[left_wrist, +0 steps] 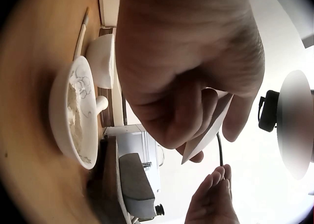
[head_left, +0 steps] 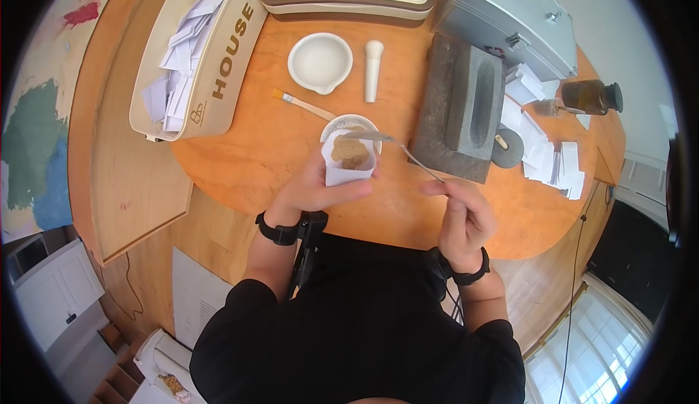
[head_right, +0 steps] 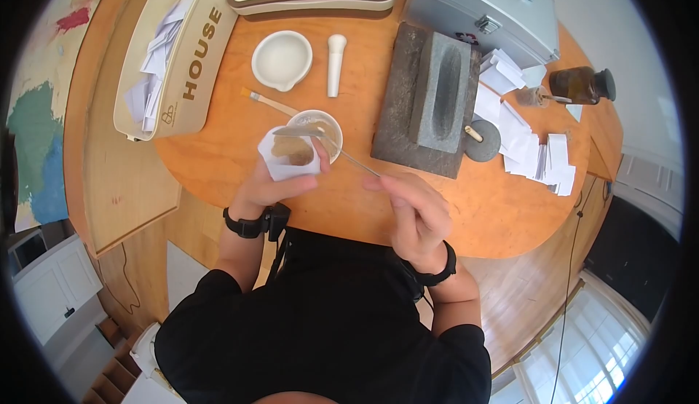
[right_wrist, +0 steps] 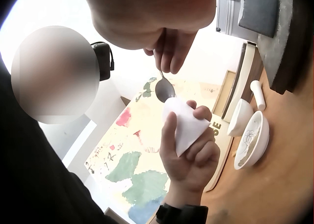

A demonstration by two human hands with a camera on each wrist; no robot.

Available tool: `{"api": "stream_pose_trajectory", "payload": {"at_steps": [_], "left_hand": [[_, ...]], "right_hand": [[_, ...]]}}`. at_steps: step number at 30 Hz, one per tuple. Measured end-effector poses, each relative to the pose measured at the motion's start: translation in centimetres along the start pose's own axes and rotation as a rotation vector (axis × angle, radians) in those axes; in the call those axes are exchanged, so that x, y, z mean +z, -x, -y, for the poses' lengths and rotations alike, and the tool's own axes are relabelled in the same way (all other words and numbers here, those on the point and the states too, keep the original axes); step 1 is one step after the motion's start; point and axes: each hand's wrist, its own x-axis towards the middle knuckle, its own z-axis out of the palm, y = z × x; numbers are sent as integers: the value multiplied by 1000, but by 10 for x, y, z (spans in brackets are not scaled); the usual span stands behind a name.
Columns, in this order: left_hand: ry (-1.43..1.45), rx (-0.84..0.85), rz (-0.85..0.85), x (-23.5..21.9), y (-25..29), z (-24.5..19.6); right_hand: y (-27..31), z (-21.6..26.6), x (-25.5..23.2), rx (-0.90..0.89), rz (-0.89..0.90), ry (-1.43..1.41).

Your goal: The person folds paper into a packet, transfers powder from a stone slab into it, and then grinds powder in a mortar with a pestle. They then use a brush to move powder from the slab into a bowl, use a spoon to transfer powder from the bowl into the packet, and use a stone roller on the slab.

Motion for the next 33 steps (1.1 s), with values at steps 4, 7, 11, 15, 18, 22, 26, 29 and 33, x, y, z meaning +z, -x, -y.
{"api": "stream_pose_trajectory", "payload": {"at_steps": [4, 7, 11, 15, 18, 22, 26, 29, 33], "left_hand": [[-354, 126, -96, -9, 2, 0], [-486, 225, -117, -20, 0, 0], [-372, 229, -308, -28, 8, 1], [-345, 160, -508, -39, 18, 8], [-346, 21, -515, -40, 26, 17], [-385, -52, -531, -44, 36, 38], [-407, -52, -542, -41, 34, 40], [-434, -80, -543, -39, 32, 35], [-448, -51, -545, -41, 31, 40]], "right_hand": [[5, 3, -4, 31, -140, -94], [5, 0, -8, 72, -155, -69], [-1, -1, -8, 230, -37, 79], [2, -18, 2, 302, 100, 132], [6, -26, 17, 329, 101, 157], [8, -41, 32, 334, 80, 187], [7, -41, 37, 365, 115, 128], [7, -42, 32, 320, 172, 129], [5, -33, 27, 249, 170, 155]]}}
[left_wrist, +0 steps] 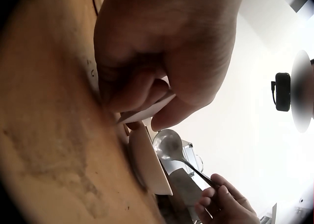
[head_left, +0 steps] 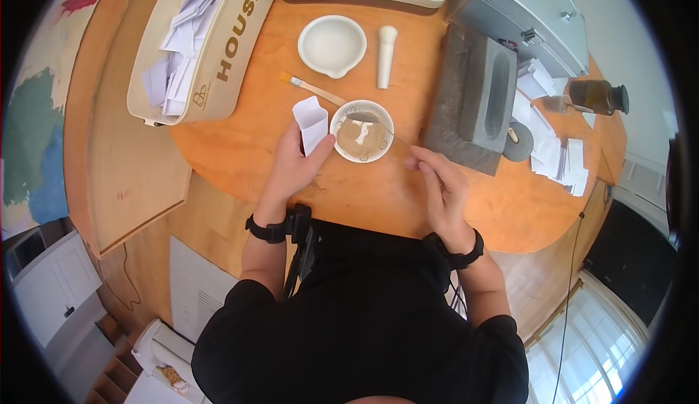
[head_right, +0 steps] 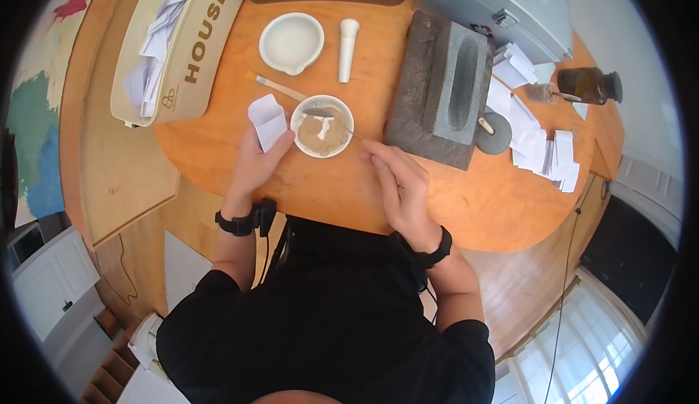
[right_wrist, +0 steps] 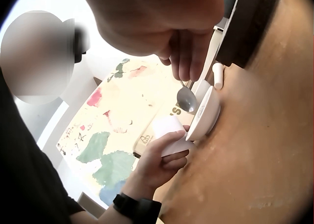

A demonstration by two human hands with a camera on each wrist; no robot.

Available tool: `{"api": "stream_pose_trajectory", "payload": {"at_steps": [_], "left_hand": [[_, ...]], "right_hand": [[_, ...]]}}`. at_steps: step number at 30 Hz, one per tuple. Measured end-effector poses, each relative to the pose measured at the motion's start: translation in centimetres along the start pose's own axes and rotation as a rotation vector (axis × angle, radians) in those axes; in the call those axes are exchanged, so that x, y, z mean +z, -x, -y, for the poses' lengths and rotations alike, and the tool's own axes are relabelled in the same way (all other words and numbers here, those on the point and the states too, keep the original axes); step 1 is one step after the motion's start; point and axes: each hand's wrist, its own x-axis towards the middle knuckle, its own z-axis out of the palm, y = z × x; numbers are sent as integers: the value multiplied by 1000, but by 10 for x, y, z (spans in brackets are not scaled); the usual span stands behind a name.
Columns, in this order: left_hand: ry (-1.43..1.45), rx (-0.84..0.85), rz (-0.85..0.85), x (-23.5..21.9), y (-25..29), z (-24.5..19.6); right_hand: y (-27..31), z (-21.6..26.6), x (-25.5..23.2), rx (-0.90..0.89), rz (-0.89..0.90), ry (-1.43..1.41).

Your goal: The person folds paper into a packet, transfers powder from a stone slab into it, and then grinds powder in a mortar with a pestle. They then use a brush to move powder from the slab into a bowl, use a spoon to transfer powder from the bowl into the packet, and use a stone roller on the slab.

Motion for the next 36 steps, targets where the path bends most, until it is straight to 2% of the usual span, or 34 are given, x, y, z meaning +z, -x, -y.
{"api": "stream_pose_trajectory", "payload": {"at_steps": [4, 13, 19, 22, 25, 31, 34, 36], "left_hand": [[40, 5, 9, -1, 1, -4], [36, -8, 24, -2, -1, -6], [42, -13, 34, -4, -1, -6], [51, -11, 27, -4, 0, -6], [32, -10, 29, -4, -1, -6], [51, -26, 33, -4, 0, -6], [44, -46, 38, -7, 0, -4], [42, -35, 20, -5, 1, -4]], "right_hand": [[2, 11, -9, -32, 14, 43], [5, 22, -30, -44, 174, 164], [7, 16, -22, 9, 111, 107], [4, 19, -21, -22, 194, 123], [6, 13, -16, 22, 134, 103], [4, 17, -16, 50, 162, 105], [8, 11, -12, 62, 69, 38], [7, 13, -12, 45, 118, 59]]}}
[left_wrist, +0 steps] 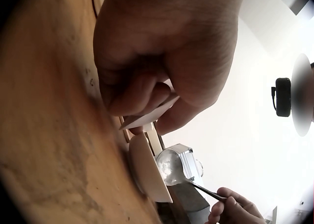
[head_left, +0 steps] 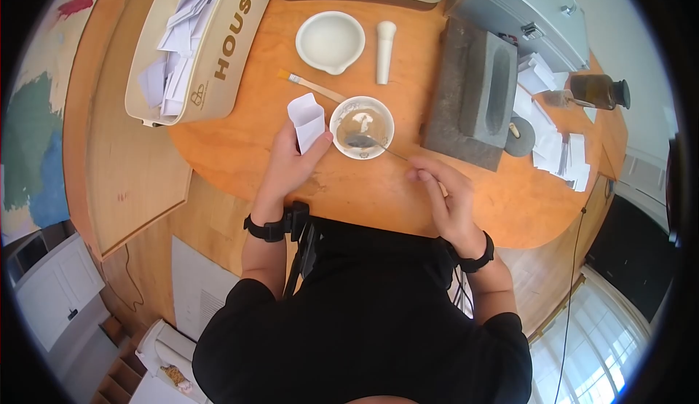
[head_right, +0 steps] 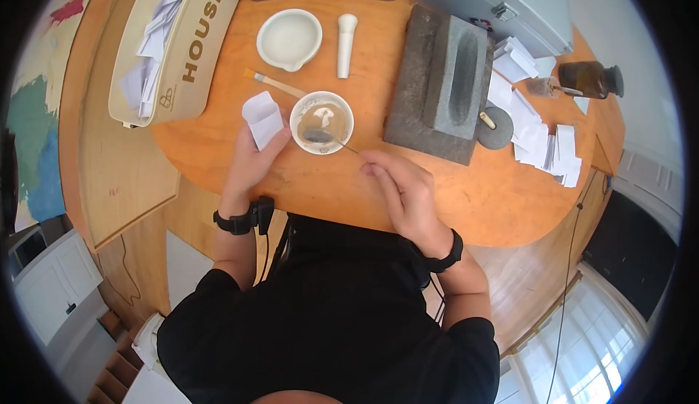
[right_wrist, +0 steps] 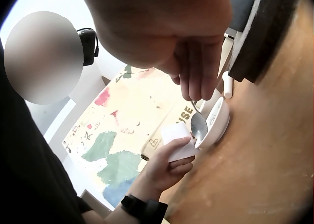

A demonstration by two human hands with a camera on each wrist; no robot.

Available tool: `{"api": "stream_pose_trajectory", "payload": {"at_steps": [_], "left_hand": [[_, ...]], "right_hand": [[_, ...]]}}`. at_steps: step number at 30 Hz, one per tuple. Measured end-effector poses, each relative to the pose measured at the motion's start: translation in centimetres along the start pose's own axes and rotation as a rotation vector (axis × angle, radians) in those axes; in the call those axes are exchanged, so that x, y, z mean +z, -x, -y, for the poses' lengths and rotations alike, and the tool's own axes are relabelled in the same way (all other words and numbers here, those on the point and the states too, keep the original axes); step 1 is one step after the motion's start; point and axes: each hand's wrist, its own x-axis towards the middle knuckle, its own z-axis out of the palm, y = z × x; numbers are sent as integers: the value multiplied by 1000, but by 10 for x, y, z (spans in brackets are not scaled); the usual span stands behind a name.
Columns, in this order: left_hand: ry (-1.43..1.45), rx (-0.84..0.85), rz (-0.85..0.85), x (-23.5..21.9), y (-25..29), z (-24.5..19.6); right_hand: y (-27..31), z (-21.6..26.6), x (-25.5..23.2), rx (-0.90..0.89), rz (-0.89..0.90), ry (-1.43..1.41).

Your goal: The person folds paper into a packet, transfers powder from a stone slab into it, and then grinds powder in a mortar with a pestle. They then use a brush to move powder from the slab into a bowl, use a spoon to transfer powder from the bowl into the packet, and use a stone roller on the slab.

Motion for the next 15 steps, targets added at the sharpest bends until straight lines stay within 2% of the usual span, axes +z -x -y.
{"api": "stream_pose_trajectory", "payload": {"at_steps": [10, 13, 15], "left_hand": [[41, -27, 35, -1, 1, 0], [42, -24, 36, -2, 1, -1], [27, -22, 43, -3, 2, -3]], "right_hand": [[-2, 1, 9, 2, 7, 7], [-2, -4, 13, 28, -67, -31], [-4, -1, 12, 11, -49, -30]]}}
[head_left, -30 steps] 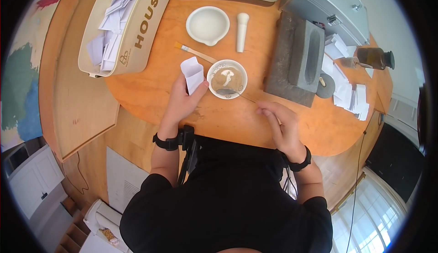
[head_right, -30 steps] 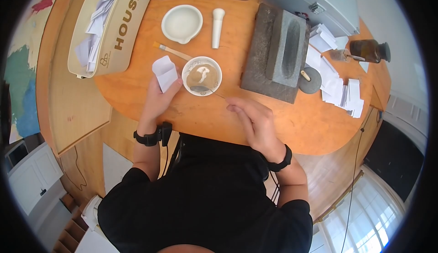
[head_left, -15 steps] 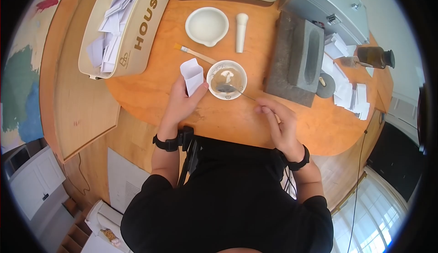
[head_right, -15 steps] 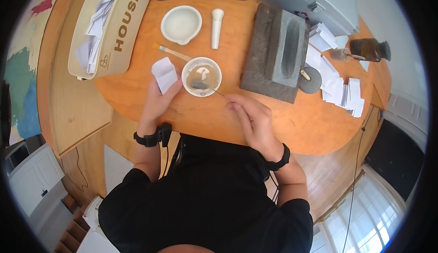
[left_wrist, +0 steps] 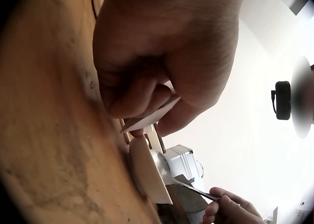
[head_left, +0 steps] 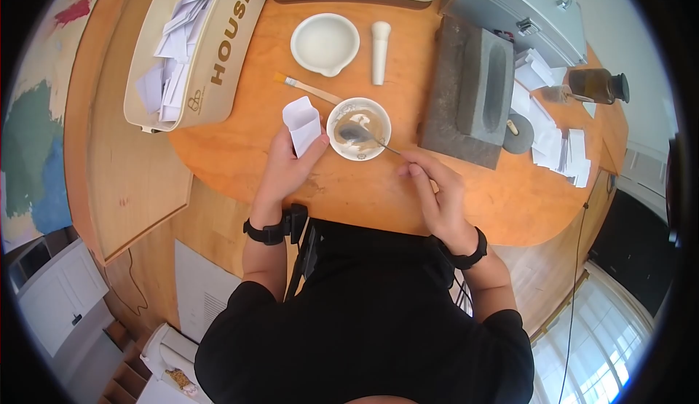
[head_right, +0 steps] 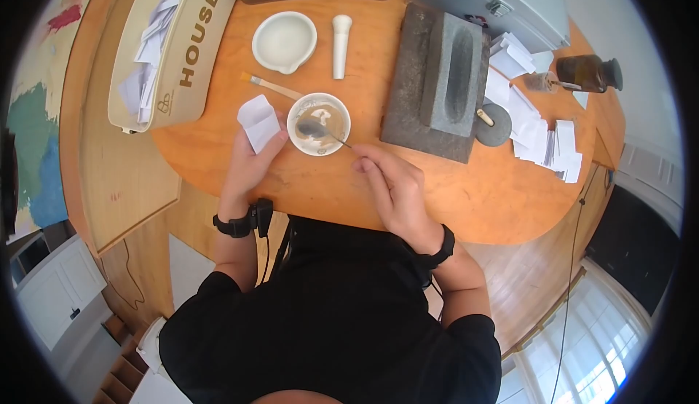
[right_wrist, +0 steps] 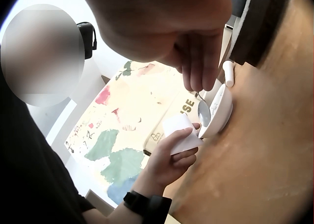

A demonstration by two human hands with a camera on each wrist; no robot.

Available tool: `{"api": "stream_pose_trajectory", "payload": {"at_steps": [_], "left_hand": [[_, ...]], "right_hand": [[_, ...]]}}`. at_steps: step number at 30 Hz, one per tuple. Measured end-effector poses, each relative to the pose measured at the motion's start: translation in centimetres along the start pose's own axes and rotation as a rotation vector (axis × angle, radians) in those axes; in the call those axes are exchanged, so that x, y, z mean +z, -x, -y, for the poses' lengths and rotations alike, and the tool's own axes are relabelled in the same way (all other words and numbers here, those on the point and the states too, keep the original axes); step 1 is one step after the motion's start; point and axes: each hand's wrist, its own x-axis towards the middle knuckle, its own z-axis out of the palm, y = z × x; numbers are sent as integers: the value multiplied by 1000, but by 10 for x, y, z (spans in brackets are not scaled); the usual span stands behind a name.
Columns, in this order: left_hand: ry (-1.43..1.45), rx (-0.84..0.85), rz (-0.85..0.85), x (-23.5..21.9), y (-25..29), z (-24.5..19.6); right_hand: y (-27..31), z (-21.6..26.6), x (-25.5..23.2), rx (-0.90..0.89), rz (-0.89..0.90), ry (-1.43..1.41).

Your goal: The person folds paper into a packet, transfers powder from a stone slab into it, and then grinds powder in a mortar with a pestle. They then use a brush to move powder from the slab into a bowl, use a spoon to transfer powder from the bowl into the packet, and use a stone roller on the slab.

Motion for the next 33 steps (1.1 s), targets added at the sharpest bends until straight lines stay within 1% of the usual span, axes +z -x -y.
{"api": "stream_pose_trajectory", "payload": {"at_steps": [4, 7, 10, 13, 16, 19, 22, 25, 28, 31, 33], "left_hand": [[18, 7, 7, 1, -1, 1], [12, 20, 17, -1, -2, -1], [22, 14, 14, 1, 0, -2], [33, -7, 19, -1, 0, 0], [35, -5, 20, -2, 2, 1], [38, -6, 23, -2, 2, -2], [38, -5, 18, -1, 1, -3], [37, -14, 20, -2, 1, -5], [29, -14, 34, -3, 1, -5], [24, -2, 29, -2, 2, -4], [33, -5, 19, -2, 2, -2]], "right_hand": [[-4, 1, 3, -11, 27, 38], [-4, -2, 8, 32, -58, -35], [-7, 4, 6, 2, -12, -22], [-10, 0, 6, -10, -15, 20], [-14, 2, -11, -69, -27, 0], [-20, 13, -39, -138, 135, 109], [-23, 12, -45, -165, 194, 153], [-24, 9, -35, -152, 161, 167], [-24, 7, -29, -177, 77, 133], [-25, 9, -33, -167, 76, 150], [-26, 13, -40, -184, 108, 163]]}}
